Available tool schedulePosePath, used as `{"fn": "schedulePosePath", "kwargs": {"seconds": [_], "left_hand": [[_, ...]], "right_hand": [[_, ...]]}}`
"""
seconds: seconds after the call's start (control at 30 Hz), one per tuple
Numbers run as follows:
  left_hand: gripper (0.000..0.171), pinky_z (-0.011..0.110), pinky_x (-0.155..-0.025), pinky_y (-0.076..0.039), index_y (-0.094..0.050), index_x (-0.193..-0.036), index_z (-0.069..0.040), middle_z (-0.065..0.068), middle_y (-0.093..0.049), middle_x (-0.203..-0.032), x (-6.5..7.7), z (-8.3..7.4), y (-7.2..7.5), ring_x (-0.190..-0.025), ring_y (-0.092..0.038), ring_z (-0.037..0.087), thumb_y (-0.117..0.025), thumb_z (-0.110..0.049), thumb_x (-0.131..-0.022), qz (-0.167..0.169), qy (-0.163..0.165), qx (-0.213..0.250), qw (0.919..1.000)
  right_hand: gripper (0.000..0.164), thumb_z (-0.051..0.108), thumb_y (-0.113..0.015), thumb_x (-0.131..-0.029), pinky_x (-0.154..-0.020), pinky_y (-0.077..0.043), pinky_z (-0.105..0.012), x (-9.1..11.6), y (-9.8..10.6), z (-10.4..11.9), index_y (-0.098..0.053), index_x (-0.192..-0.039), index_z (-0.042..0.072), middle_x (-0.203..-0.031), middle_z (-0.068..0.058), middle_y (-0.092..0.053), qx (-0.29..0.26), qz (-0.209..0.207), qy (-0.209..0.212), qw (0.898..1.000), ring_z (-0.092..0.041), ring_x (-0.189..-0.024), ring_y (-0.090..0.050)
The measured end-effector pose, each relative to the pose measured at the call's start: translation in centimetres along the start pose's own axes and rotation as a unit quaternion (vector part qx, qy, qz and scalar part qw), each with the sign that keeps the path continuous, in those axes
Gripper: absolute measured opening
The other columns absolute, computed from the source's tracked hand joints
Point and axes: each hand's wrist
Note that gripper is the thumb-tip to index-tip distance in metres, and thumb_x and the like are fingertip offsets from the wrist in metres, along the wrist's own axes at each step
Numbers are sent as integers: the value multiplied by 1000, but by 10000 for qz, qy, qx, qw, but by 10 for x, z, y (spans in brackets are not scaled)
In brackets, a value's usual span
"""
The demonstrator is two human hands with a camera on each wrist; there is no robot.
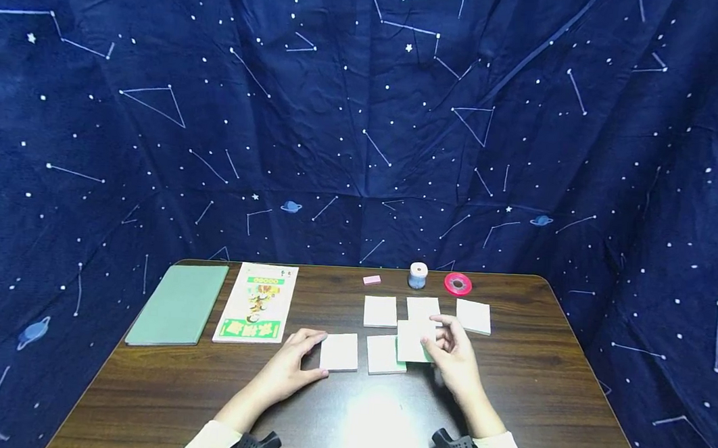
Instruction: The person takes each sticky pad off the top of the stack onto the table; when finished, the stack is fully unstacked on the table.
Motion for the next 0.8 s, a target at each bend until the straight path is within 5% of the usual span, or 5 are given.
{"fn": "schedulePosePath", "kwargs": {"seconds": [0.23,0.4,0.63,0.8], "left_hand": [[73,54,-115,-50,-62,-151,-6,6,-60,-152,0,0,-1,-138,-56,28,-92,-28,-88,22,30,39,10000],[73,54,-113,-51,-62,-150,-5,6,-61,-151,0,1,-2,-136,-57,28,-92,-27,-88,-50,-9,-2,10000],[74,54,-113,-50,-62,-150,-4,6,-60,-151,-1,1,-1,-136,-56,27,-92,-28,-88,-4,-15,12,10000],[73,53,-113,-50,-63,-150,-4,6,-61,-151,0,2,-1,-136,-56,28,-93,-26,-87,-65,8,43,10000]], "right_hand": [[48,1,-77,-98,-40,-42,-24,1,25,-16,-57,-141,-5,-83,-1,-65,261,-258,-333,9988,-4,-53,-48],[41,3,-81,-95,-48,-44,-22,-2,35,-23,-65,-132,-2,-84,-6,-68,1082,-194,-188,9938,-3,-59,-50],[39,5,-84,-91,-65,-47,-21,-3,33,-23,-70,-127,5,-89,-5,-68,2624,-344,225,9641,-4,-73,-54],[38,5,-85,-88,-68,-47,-23,-3,30,-18,-70,-122,5,-92,-6,-66,3078,-296,292,9505,-8,-77,-55]]}}
Point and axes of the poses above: each hand's wrist, its own x-axis away from the middle knuckle, its own y-axis out of the back of the hand, z = x × y
